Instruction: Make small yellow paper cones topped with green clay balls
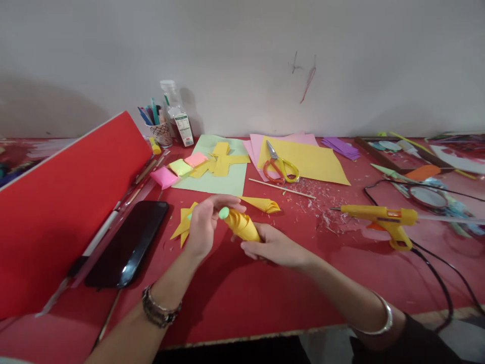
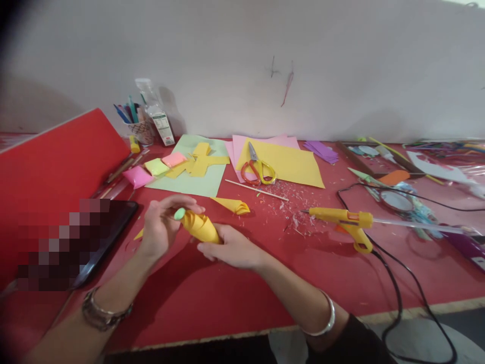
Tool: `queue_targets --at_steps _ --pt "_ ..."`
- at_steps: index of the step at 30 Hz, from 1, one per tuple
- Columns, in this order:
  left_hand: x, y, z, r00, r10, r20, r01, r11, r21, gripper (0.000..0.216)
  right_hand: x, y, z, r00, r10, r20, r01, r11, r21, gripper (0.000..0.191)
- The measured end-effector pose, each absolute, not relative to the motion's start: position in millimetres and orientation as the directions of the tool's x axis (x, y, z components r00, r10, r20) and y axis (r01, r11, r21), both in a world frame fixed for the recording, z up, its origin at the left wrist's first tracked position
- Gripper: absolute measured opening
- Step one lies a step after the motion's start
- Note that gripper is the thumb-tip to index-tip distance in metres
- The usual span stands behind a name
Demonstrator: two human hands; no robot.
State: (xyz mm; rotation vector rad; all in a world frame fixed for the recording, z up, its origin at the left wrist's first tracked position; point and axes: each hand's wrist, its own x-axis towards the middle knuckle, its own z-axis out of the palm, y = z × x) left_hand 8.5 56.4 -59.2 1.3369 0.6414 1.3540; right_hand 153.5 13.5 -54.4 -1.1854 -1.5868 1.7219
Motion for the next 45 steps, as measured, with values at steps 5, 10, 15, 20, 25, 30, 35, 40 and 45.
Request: queue_targets --at_steps 5,10,15,20,25,30,35,40,45 --pt "9.1 52.6 -55.7 0.457 0.838 0.299 -0.275 -0.187 0.943 0.045 155.4 12.6 -50.0 -0.612 0.738 -0.286 -0.041 -0.39 -0.92 0.007" --pt "10.8 49.0 -54.5 0.521 0.817 0.247 -0.29 -0.103 0.952 0.041 157.4 12.6 -52.7 -0.703 0.668 -0.246 -0.113 -0.447 -0.887 0.016" --pt "10.6 50.4 -57.8 0.544 0.803 0.244 -0.306 -0.081 0.949 0.042 159.0 12.4 -53.3 -0.711 0.654 -0.26 -0.098 -0.458 -0.883 0.019" --pt "9.9 48.8 -56.6 0.53 0.804 0.268 -0.322 -0.101 0.941 0.051 159.1 12.9 -54.8 -0.728 0.645 -0.233 -0.119 -0.453 -0.884 0.017" --pt "8.5 48.8 -56.1 0.441 0.853 0.281 -0.312 -0.148 0.939 0.043 159.3 14.1 -54.8 -0.704 0.668 -0.239 -0.116 -0.44 -0.891 0.015" --pt "9.3 52.4 -59.3 0.453 0.839 0.301 -0.347 -0.145 0.926 0.041 157.9 13.3 -55.1 -0.614 0.733 -0.294 -0.026 -0.391 -0.92 0.007" --pt "9.9 56.5 -62.6 0.477 0.797 0.371 -0.38 -0.193 0.905 0.063 154.5 16.5 -58.1 -0.461 0.865 -0.198 -0.026 -0.236 -0.971 0.009" --pt "15.0 49.0 -66.0 0.602 0.747 0.281 -0.155 -0.235 0.959 0.059 152.7 17.8 -63.8 -0.331 0.943 -0.028 -0.026 -0.038 -0.999 0.013" --pt "23.2 42.9 -63.0 0.608 0.694 0.385 -0.033 -0.462 0.886 0.029 152.2 17.4 -72.0 -0.334 0.914 0.23 0.036 0.256 -0.966 0.011"
